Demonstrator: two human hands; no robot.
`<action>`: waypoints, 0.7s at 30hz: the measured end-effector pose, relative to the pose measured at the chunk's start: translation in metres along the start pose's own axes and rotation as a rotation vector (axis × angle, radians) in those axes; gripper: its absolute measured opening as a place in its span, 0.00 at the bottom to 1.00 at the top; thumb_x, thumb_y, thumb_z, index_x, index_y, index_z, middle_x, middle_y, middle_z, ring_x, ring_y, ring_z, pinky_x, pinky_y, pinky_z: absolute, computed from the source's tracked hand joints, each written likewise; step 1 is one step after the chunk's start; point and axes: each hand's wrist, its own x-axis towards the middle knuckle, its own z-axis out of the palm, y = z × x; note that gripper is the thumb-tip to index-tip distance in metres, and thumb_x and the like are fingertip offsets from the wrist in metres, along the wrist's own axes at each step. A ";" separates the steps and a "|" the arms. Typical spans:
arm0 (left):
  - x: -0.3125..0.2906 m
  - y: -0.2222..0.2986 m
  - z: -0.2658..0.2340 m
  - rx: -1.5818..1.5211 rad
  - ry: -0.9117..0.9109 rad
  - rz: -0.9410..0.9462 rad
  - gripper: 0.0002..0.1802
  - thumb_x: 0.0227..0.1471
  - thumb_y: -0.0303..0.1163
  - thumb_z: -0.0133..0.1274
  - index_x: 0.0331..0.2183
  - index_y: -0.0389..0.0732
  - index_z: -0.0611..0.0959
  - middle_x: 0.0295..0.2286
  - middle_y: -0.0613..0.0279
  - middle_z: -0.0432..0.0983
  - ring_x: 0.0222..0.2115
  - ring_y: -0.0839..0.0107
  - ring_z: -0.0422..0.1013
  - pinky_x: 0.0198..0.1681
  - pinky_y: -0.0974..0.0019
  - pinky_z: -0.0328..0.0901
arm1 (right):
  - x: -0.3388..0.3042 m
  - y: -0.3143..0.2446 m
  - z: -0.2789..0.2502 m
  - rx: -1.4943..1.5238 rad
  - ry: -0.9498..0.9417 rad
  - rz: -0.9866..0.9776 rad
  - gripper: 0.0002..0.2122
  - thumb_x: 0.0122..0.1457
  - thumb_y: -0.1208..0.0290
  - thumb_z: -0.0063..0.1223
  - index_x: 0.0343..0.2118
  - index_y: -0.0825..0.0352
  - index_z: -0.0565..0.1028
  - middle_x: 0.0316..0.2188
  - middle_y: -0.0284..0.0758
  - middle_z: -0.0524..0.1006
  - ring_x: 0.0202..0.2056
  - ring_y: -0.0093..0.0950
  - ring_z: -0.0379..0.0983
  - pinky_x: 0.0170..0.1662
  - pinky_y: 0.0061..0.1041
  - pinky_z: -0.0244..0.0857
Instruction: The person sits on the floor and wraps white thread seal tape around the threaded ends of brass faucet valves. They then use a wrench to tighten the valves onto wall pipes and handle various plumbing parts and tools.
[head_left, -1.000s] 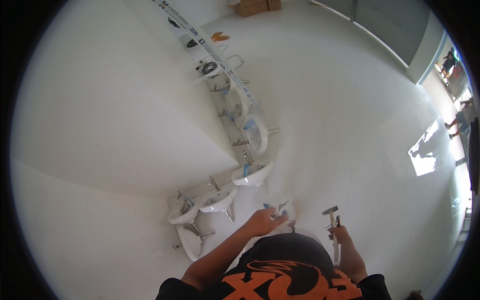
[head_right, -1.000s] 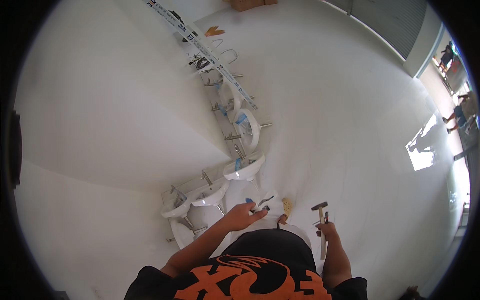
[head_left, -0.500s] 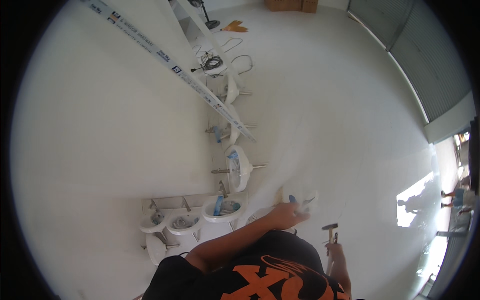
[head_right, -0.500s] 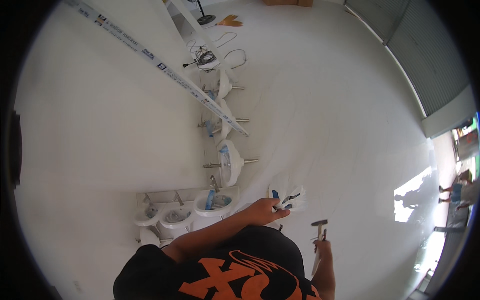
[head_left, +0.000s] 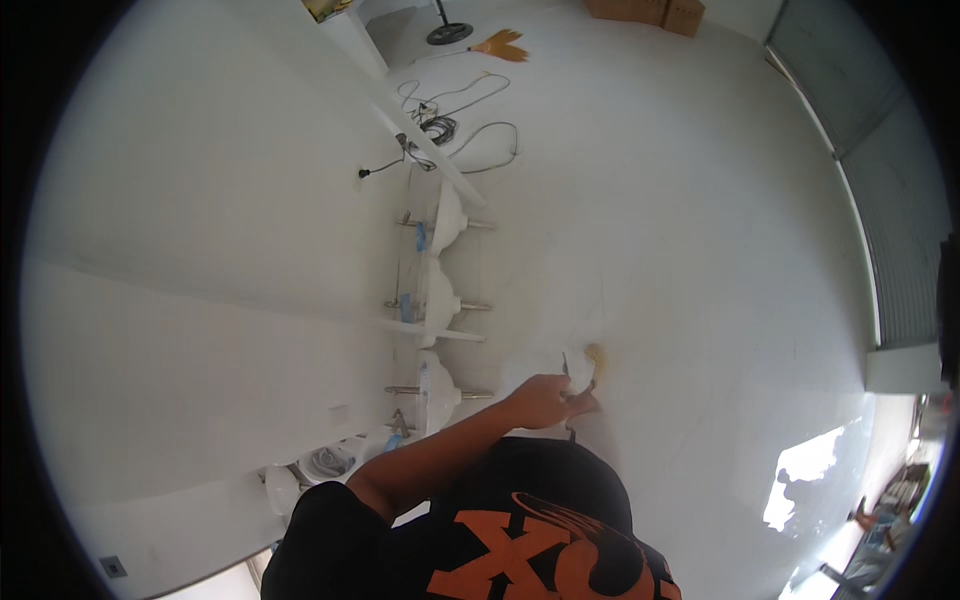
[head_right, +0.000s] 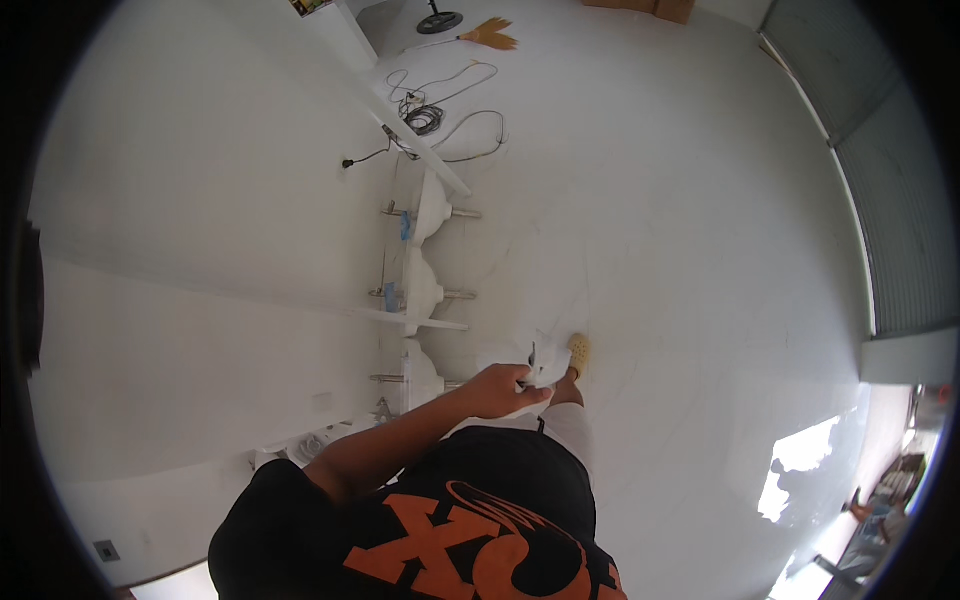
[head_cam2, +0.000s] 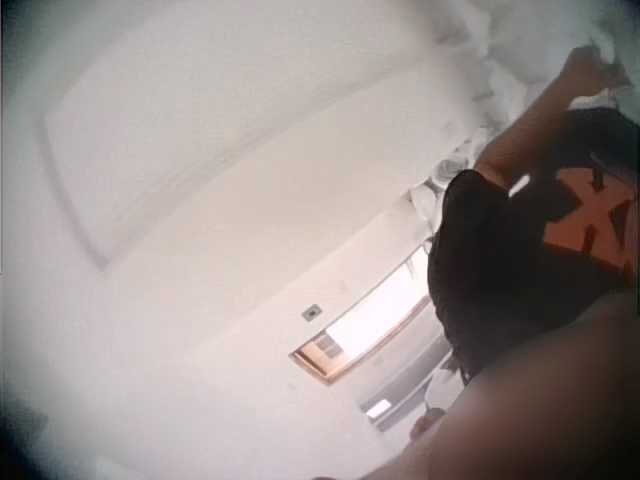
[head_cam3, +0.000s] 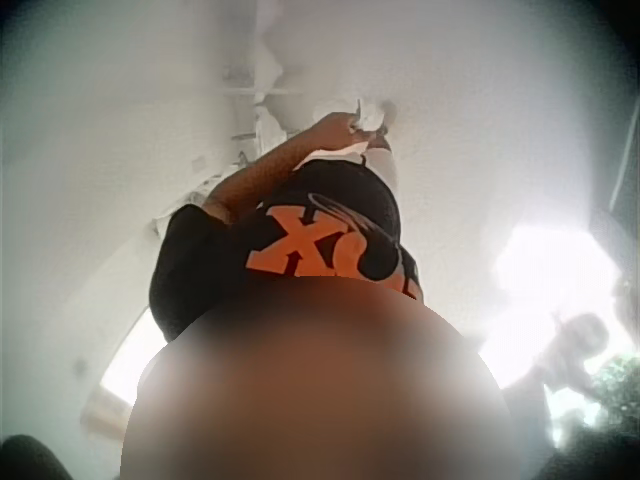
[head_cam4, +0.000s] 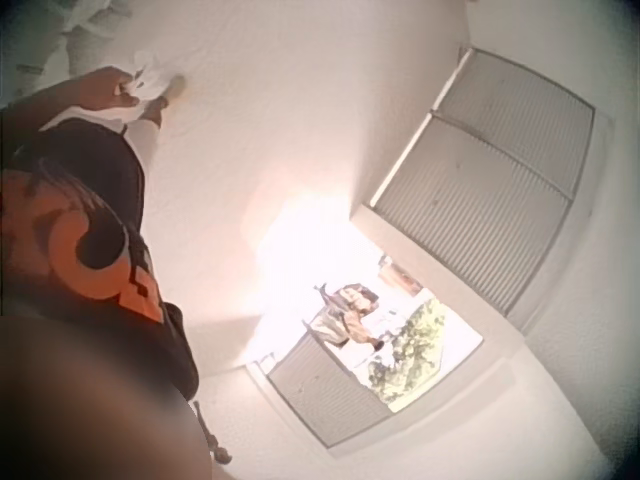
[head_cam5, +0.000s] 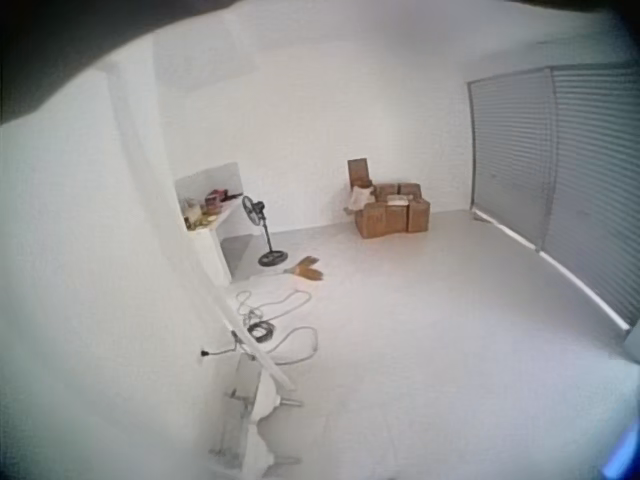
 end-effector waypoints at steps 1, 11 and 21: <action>0.016 0.008 -0.014 -0.066 0.097 -0.032 0.39 0.57 0.64 0.54 0.39 0.29 0.81 0.31 0.41 0.80 0.34 0.51 0.77 0.38 0.56 0.69 | 0.010 -0.037 -0.016 -0.037 -0.010 -0.026 0.07 0.45 0.75 0.65 0.23 0.71 0.77 0.18 0.36 0.75 0.16 0.30 0.73 0.19 0.34 0.68; 0.182 0.082 -0.183 -0.366 0.543 -0.050 0.35 0.58 0.61 0.55 0.34 0.30 0.79 0.30 0.46 0.79 0.34 0.60 0.76 0.39 0.60 0.67 | 0.123 -0.535 -0.179 -0.481 0.331 -0.355 0.11 0.40 0.73 0.66 0.24 0.75 0.78 0.19 0.41 0.78 0.16 0.32 0.76 0.18 0.34 0.69; 0.389 0.095 -0.399 -0.525 0.384 0.037 0.34 0.57 0.59 0.54 0.34 0.31 0.79 0.34 0.41 0.79 0.37 0.48 0.75 0.43 0.54 0.67 | 0.070 -0.854 -0.161 -0.230 0.198 -0.524 0.08 0.45 0.71 0.62 0.27 0.67 0.75 0.16 0.32 0.71 0.14 0.26 0.68 0.17 0.28 0.64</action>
